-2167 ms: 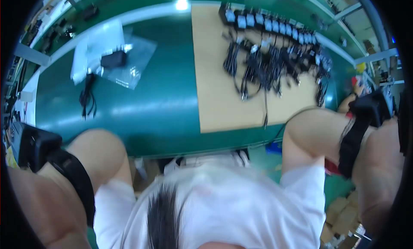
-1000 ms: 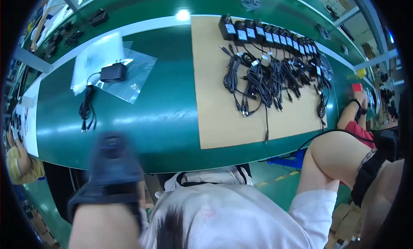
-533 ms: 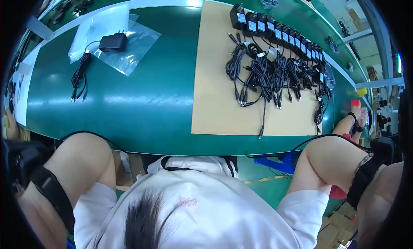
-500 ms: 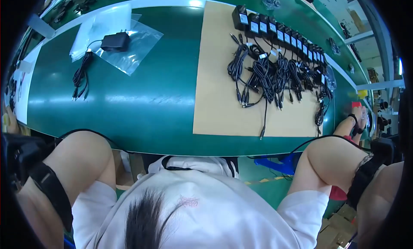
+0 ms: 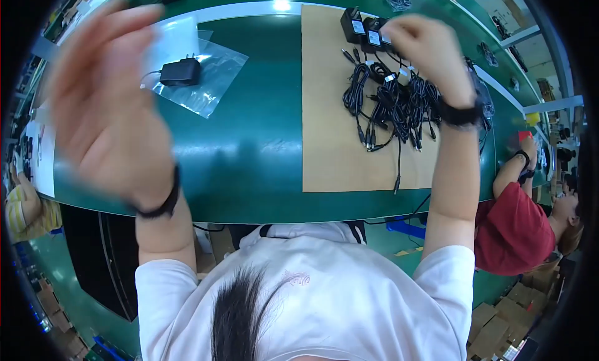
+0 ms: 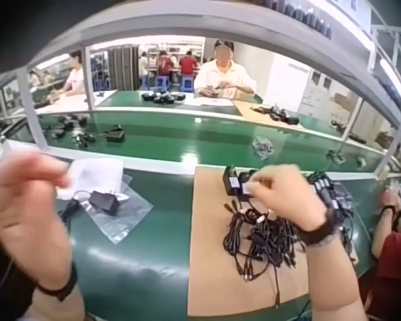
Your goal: Packaging power adapters into plastic bags at an assembly station.
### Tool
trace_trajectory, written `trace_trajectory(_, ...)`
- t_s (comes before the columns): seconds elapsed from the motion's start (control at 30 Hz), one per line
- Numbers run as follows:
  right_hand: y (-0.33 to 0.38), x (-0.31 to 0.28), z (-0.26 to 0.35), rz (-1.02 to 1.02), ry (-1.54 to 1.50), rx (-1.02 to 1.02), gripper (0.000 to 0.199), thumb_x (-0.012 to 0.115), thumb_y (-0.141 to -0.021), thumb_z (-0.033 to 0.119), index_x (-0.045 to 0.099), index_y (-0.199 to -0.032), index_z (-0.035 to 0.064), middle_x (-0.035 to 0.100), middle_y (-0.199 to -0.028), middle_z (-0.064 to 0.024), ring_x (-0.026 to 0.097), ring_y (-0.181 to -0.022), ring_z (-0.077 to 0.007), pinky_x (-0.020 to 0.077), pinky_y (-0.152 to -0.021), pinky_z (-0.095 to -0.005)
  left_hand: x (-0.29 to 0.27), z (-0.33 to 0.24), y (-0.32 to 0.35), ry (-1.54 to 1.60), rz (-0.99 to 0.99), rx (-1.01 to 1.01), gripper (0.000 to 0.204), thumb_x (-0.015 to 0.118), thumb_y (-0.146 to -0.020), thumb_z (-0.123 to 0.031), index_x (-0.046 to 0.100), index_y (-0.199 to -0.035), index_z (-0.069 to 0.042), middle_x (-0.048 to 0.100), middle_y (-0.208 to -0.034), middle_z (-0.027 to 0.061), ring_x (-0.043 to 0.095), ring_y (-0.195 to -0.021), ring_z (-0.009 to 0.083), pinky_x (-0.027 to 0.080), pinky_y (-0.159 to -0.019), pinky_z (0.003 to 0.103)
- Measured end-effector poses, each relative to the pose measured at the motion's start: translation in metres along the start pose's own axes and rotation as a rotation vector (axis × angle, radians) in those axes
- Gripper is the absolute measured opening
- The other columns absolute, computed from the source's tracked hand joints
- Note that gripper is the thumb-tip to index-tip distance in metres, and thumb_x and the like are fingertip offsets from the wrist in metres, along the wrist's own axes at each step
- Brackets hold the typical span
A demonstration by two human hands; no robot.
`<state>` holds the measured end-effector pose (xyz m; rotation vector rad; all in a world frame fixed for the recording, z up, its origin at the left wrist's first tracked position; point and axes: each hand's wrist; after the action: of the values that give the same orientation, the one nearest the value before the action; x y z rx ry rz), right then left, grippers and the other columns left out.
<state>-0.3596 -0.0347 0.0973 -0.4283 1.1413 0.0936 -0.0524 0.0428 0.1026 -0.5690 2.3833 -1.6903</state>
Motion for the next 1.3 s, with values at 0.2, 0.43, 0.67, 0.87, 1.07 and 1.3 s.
trace_trajectory(0.2,-0.012,0.092,0.003,0.145,0.4,0.079,0.036,0.063,-0.077,0.028,0.056,-0.095,-0.002,0.063,-0.084,-0.0218,0.061,-0.082,-0.036,0.0485,-0.072,-0.0422,0.004,0.064,0.072,-0.21,0.274,-0.331,0.023,0.063,-0.079,-0.007,0.061,-0.102,-0.004,0.065,-0.085,0.0082,0.061,-0.071,0.015,0.049,-0.066,0.025)
trace_trajectory(0.43,-0.03,0.109,-0.016,0.072,0.407,0.092,0.019,0.056,-0.077,0.014,0.052,-0.09,0.0014,0.06,-0.085,-0.024,0.058,-0.082,-0.04,0.0467,-0.07,-0.047,0.011,0.059,0.087,-0.109,0.383,-0.403,0.023,0.063,-0.076,-0.007,0.06,-0.098,-0.003,0.063,-0.082,0.0095,0.06,-0.067,0.0204,0.048,-0.061,0.028)
trace_trajectory(0.67,-0.016,0.041,0.041,-0.326,-0.555,-0.031,0.006,0.054,-0.08,-0.001,0.051,-0.083,0.0033,0.049,-0.075,0.0015,0.044,-0.066,-0.0057,0.0378,-0.059,-0.0203,0.026,0.045,0.1,0.557,0.489,-1.309,0.025,0.058,-0.088,-0.022,0.059,-0.107,-0.006,0.062,-0.092,0.005,0.059,-0.076,0.0124,0.048,-0.067,0.024)
trace_trajectory(0.87,0.022,0.05,0.125,0.223,-1.116,-0.127,0.007,0.054,-0.081,0.002,0.049,-0.082,0.0062,0.047,-0.073,0.0011,0.046,-0.068,-0.008,0.0386,-0.059,-0.0197,0.029,0.044,0.079,1.375,0.172,-1.444,0.043,0.047,-0.088,-0.05,0.055,-0.104,-0.011,0.059,-0.111,0.0046,0.052,-0.107,0.0211,0.041,-0.09,0.038)
trace_trajectory(1.07,0.02,0.099,0.103,0.746,-1.821,0.323,0.034,0.056,-0.081,0.006,0.043,-0.112,0.0063,0.052,-0.086,-0.0066,0.052,-0.068,-0.0127,0.0479,-0.051,-0.024,0.008,0.064,0.071,1.176,-0.187,-1.385,0.021,0.065,-0.08,-0.008,0.054,-0.097,-0.006,0.058,-0.107,0.0142,0.057,-0.094,0.0237,0.046,-0.086,0.037)
trace_trajectory(1.3,0.017,0.107,0.084,0.72,-1.105,0.224,0.055,0.065,-0.074,0.002,0.041,-0.123,0.0057,0.055,-0.089,-0.0051,0.053,-0.069,-0.006,0.0435,-0.053,-0.018,-0.019,0.082,0.059,0.621,-0.189,-1.111,0.038,0.07,-0.079,-0.014,0.051,-0.111,-0.005,0.059,-0.087,0.0035,0.058,-0.076,0.0112,0.049,-0.067,0.025)
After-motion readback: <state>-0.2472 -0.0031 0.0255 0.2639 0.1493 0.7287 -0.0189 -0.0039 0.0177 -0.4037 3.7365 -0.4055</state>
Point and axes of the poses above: each hand's wrist, its own y-axis away from the middle knuckle, its own x-axis out of the palm, z = x × y
